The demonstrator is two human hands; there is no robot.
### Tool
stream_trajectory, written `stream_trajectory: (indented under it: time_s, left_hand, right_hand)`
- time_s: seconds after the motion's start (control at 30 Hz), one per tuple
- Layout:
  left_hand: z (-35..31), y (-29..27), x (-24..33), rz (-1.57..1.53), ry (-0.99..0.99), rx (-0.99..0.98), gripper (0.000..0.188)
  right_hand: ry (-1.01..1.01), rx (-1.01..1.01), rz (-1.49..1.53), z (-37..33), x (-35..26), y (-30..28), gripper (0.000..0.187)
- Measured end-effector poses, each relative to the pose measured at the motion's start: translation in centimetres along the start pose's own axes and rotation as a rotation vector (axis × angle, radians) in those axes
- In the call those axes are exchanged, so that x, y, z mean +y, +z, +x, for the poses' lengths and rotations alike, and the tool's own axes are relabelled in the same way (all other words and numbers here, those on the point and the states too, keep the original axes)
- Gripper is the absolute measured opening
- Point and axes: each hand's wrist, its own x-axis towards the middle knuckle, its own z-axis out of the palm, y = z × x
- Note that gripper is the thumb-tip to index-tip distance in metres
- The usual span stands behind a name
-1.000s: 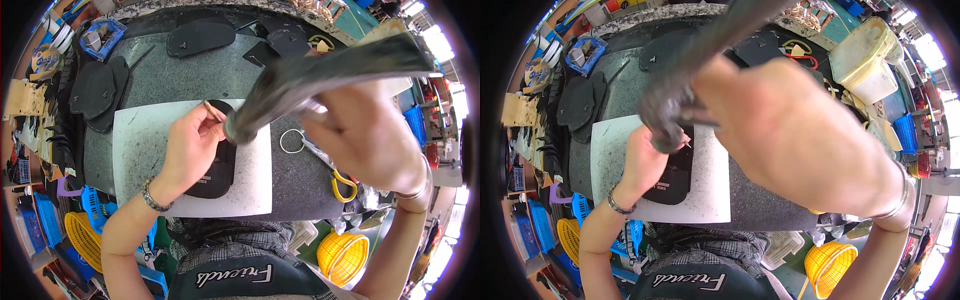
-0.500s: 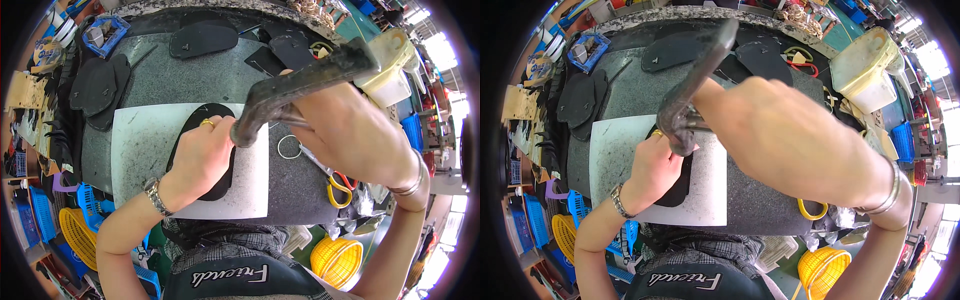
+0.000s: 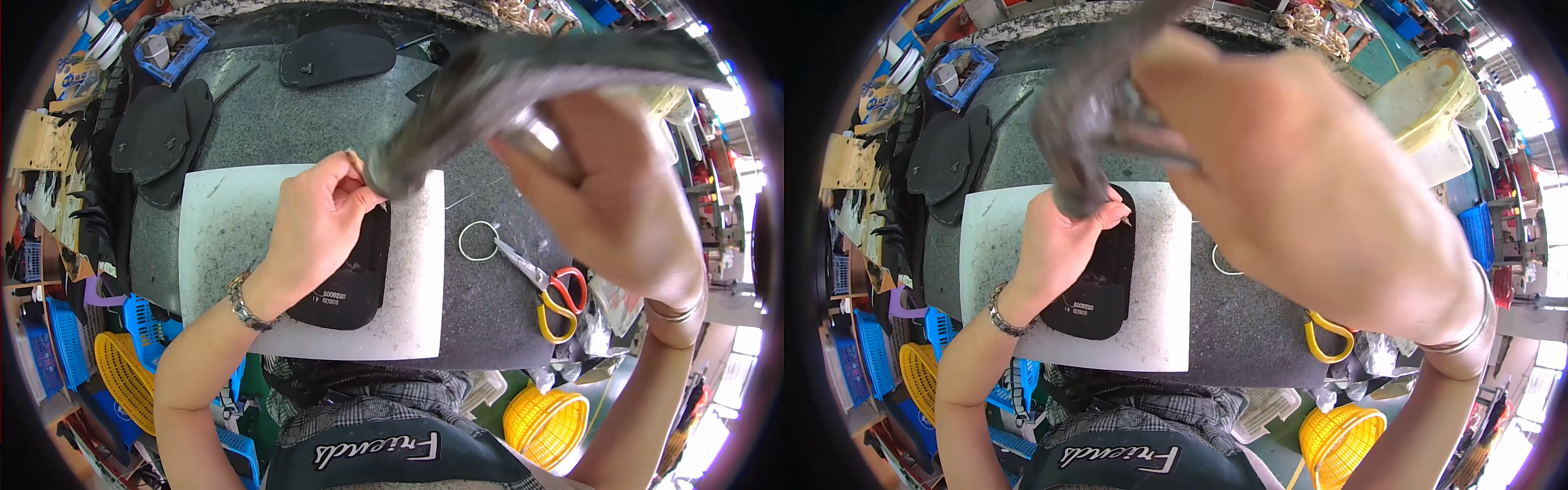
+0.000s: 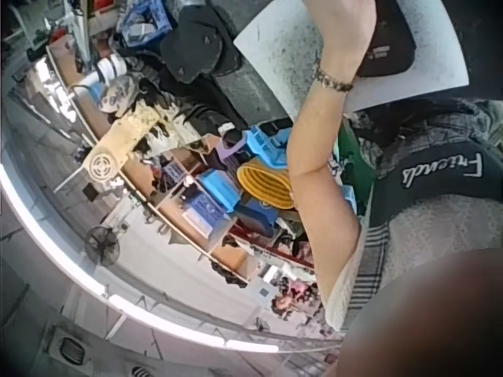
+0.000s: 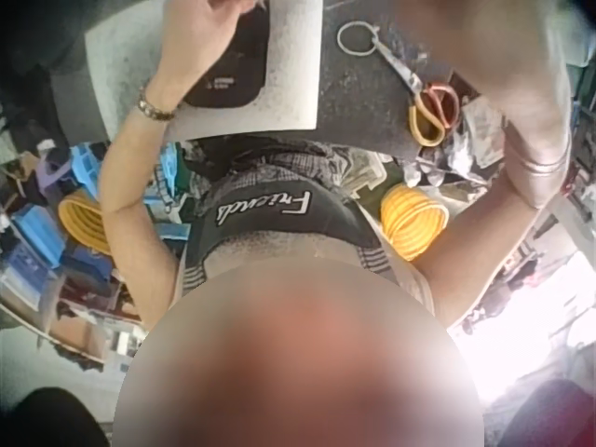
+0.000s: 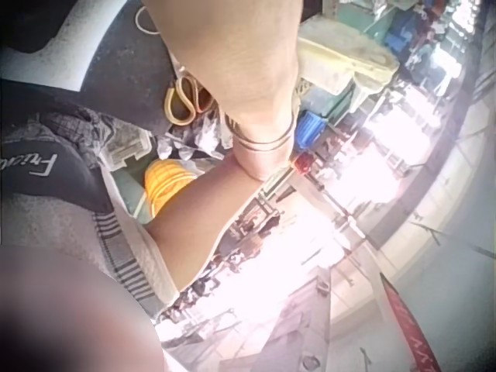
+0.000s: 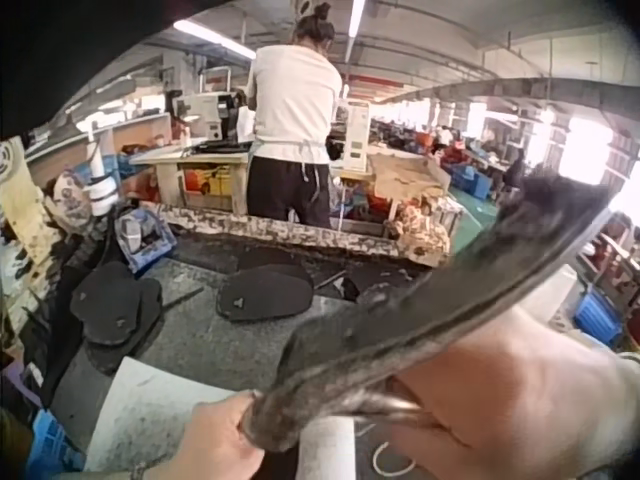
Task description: Manually punching holes into black shoe components using a hammer and a punch tool on a workstation.
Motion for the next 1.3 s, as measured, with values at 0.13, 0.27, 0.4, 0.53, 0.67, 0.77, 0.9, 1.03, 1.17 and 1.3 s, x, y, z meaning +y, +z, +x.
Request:
stream_trajectory:
  time_s: [0.13, 0.27, 0.4, 0.53, 0.67, 0.77, 0.9, 1.03, 1.17, 1.3]
  left_hand:
    - [-0.6, 0.4, 1.3, 0.489, 0.309, -0.067, 0.012]
    - [0.0, 0.6, 0.9, 0.115, 0.052, 0.027, 0.01]
    - [0.8, 0.1, 0.3, -0.149, -0.153, -0.021, 0.008]
    - [0.0, 1.2, 1.2, 0.443, 0.258, 0.013, 0.009]
    - [1.0, 0.7, 0.4, 0.015, -0.016, 0.055, 0.009]
    - [0.7, 0.6, 0.0, 0.109, 0.04, 0.04, 0.009]
    - [0.4, 1.3, 1.0, 0.55, 0.323, 0.03, 0.012]
    - [0.9, 0.6, 0.6, 0.111, 0.045, 0.057, 0.008]
    - [1.2, 0.4, -0.5, -0.066, -0.005, 0.071, 0.008]
    - [1.1, 0.5, -0.2, -0.064, -0.001, 0.019, 0.011]
  right_hand:
    - [-0.358, -0.048, -0.402, 0.2, 2.4, 0.4, 0.028]
    - [-0.299, -0.162, -0.388, 1.2, 1.9, -0.3, 0.027]
    - [-0.469, 0.128, 0.14, 1.8, 1.9, 0.4, 0.021]
    - [-0.677, -0.042, -0.475, 2.2, 4.4, 0.1, 0.024]
    - [-0.255, -0.122, -0.262, 1.9, 2.8, -0.3, 0.026]
    - [-0.515, 0.213, 0.069, 2.6, 2.6, 1.4, 0.026]
    - [-0.482, -0.095, -0.44, 2.4, 3.9, 0.3, 0.022]
    - [-0.402, -0.1, -0.232, 2.5, 3.9, 0.2, 0.019]
    - [-0.421, -0.089, -0.166, 2.9, 3.6, 0.0, 0.018]
    - [-0.458, 0.083, -0.106, 2.8, 3.4, 1.0, 0.02]
